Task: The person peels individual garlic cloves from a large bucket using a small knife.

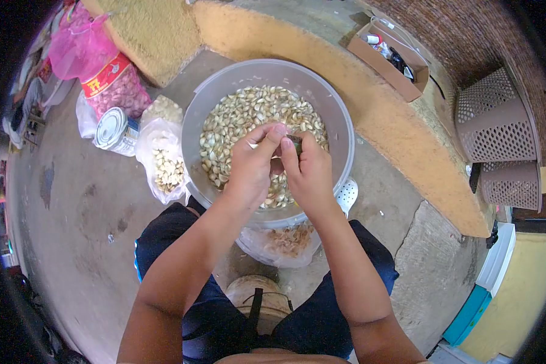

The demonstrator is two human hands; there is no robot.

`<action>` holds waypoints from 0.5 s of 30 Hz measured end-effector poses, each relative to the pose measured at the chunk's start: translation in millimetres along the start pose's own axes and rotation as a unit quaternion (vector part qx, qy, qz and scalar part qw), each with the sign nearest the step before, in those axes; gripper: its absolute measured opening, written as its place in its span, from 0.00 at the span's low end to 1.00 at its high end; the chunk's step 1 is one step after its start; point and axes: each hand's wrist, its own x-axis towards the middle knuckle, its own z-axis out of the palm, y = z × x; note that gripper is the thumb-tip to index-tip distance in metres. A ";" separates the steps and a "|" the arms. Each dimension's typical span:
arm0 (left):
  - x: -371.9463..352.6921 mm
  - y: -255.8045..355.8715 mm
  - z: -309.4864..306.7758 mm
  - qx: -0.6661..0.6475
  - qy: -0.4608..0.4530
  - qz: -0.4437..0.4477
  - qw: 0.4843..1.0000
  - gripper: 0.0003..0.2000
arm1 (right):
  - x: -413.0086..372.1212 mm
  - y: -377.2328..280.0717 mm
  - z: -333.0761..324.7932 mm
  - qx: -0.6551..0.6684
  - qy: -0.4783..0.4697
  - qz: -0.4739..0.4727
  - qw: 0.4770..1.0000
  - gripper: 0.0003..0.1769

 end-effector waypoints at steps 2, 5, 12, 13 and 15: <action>-0.2 -0.9 -0.1 -0.022 0.001 0.002 1.000 0.10 | -0.4 2.0 1.9 -0.014 0.003 -0.017 1.000 0.14; 0.1 -1.7 1.5 -0.040 0.013 0.008 0.999 0.10 | -0.5 1.9 2.2 -0.063 0.008 -0.060 0.996 0.14; 4.5 -4.1 -7.2 -0.081 -0.015 -0.042 0.996 0.10 | -0.8 6.0 -0.8 -0.135 -0.008 -0.096 0.986 0.15; 5.7 -3.8 -10.9 -0.093 -0.042 -0.058 0.993 0.10 | -0.2 4.2 -3.7 -0.113 -0.012 -0.081 0.990 0.14; 10.3 -3.0 -13.3 -0.114 -0.048 -0.079 0.989 0.10 | 1.1 -1.3 -9.6 -0.067 -0.021 -0.051 0.996 0.12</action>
